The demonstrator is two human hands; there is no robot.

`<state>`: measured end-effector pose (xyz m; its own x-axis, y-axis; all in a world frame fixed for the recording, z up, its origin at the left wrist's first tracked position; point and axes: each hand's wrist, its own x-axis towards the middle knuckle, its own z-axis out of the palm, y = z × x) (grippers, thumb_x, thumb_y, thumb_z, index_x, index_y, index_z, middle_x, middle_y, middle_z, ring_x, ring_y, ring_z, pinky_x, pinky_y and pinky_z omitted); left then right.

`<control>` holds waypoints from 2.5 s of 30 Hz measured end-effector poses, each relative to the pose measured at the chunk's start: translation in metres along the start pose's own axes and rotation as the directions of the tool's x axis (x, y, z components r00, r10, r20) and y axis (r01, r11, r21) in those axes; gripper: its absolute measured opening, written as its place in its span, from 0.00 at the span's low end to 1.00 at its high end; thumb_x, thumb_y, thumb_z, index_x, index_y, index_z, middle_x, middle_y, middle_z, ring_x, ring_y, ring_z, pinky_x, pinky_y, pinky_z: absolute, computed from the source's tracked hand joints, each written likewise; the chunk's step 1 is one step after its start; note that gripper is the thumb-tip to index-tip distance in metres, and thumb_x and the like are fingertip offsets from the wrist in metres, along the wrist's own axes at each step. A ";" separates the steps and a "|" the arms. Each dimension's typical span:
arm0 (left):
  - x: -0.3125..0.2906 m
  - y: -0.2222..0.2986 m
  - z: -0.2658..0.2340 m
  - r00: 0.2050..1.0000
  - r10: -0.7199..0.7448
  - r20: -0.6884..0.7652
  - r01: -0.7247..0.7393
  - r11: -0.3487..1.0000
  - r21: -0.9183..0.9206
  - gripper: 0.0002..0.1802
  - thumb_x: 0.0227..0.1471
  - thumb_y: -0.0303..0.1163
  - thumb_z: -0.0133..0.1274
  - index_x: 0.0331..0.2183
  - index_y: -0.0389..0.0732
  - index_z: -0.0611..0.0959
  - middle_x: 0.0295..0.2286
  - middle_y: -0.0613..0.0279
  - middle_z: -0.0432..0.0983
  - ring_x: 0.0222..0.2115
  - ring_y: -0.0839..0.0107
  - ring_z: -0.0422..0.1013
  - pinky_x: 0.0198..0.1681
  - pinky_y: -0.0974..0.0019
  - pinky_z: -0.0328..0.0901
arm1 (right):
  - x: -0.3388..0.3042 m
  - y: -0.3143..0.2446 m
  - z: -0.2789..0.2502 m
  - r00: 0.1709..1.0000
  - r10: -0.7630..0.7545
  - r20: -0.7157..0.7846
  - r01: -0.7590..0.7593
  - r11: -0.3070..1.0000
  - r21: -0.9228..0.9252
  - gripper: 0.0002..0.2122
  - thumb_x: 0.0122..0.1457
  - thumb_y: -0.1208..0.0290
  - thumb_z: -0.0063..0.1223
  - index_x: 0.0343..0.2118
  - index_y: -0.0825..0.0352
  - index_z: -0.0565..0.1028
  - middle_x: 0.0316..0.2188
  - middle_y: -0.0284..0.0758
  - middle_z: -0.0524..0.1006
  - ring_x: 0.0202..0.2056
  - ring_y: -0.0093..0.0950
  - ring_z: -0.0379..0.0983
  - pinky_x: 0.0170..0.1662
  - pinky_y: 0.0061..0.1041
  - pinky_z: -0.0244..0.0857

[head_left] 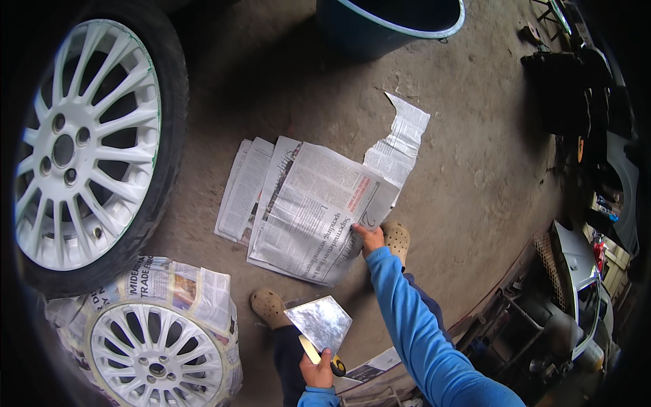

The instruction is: The person wraps newspaper around a white alloy wheel and secures it with masking tape. They then flip the wheel to cover the tire sidewall with newspaper and tape, preparing the wheel for painting.

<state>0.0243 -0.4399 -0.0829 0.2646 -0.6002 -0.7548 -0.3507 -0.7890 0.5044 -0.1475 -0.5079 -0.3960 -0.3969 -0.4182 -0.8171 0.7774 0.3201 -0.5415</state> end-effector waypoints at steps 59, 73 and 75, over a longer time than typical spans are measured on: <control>-0.705 -0.424 -0.154 0.176 -0.932 -0.317 0.098 0.337 -0.936 0.29 0.36 0.42 0.59 0.41 0.38 0.75 0.37 0.42 0.74 0.40 0.48 0.71 0.44 0.56 0.66 | -0.858 -0.192 0.200 0.092 0.702 0.706 0.696 -0.552 0.458 0.11 0.45 0.58 0.49 0.22 0.62 0.73 0.23 0.39 0.71 0.28 0.39 0.67 0.30 0.42 0.60; -0.710 -0.591 -0.606 0.075 -0.646 -0.759 -0.249 0.725 -0.642 0.22 0.38 0.36 0.58 0.35 0.31 0.77 0.29 0.47 0.77 0.28 0.55 0.74 0.31 0.57 0.67 | -1.299 0.056 0.441 -0.677 0.695 0.241 0.346 0.011 0.938 0.12 0.50 0.66 0.43 0.34 0.66 0.74 0.32 0.39 0.75 0.36 0.33 0.71 0.39 0.32 0.65; -0.700 -0.615 -0.649 0.035 -0.683 -0.730 -0.353 0.675 -0.648 0.22 0.38 0.36 0.59 0.35 0.31 0.77 0.29 0.49 0.77 0.27 0.55 0.74 0.31 0.57 0.67 | -1.406 0.058 0.485 -0.784 0.531 0.321 0.492 0.217 0.843 0.13 0.56 0.68 0.38 0.38 0.68 0.72 0.34 0.40 0.75 0.37 0.32 0.71 0.40 0.31 0.65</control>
<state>0.6376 0.3805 0.4069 0.9044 0.4218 -0.0648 0.2520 -0.4054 0.8787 0.6927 -0.3140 0.8169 0.8808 0.2248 0.4166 0.3847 -0.8528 -0.3531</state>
